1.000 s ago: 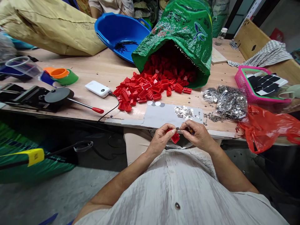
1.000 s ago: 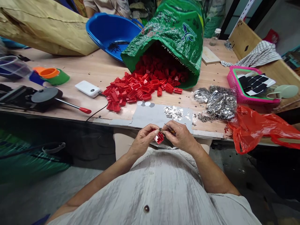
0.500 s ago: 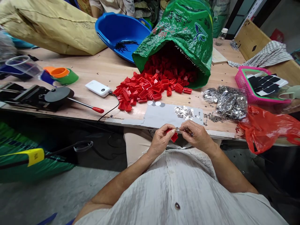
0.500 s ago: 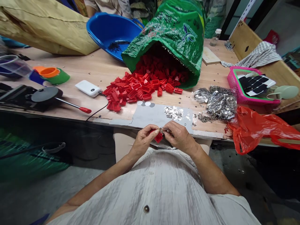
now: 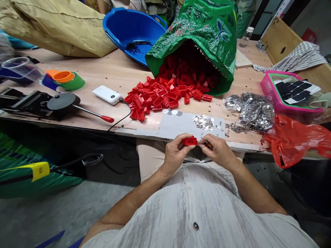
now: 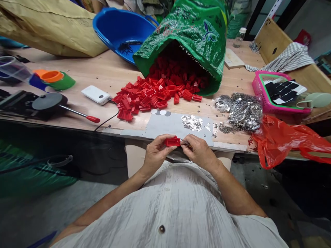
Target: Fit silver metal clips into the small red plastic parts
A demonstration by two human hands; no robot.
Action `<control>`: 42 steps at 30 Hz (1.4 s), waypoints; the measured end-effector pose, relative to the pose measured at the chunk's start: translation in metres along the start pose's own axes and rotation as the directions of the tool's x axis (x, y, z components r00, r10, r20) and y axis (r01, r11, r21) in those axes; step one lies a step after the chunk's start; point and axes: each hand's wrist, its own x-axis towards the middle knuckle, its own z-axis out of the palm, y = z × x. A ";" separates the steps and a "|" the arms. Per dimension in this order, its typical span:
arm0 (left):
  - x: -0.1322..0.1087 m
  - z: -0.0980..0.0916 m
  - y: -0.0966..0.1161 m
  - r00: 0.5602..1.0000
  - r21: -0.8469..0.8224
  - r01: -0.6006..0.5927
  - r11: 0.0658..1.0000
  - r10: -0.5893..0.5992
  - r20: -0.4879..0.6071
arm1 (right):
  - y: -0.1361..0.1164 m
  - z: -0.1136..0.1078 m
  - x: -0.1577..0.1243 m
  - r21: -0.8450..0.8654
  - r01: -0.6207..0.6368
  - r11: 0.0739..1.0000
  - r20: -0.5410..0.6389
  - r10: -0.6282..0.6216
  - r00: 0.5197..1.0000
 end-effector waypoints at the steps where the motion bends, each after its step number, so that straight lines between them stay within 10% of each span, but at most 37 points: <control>1: -0.001 0.000 0.000 0.999 0.064 -0.035 0.997 0.036 -0.008 | 0.000 0.001 0.000 -0.005 -0.004 1.000 0.010 0.005 1.000; 13: -0.009 0.001 -0.007 0.970 0.308 -0.234 0.922 0.243 0.009 | -0.007 -0.003 0.009 -0.005 -0.051 0.999 0.126 0.052 0.991; 42: -0.013 0.007 -0.006 0.960 0.221 -0.268 0.938 0.278 -0.013 | 0.013 0.013 0.006 0.375 -0.309 0.874 0.167 0.264 0.950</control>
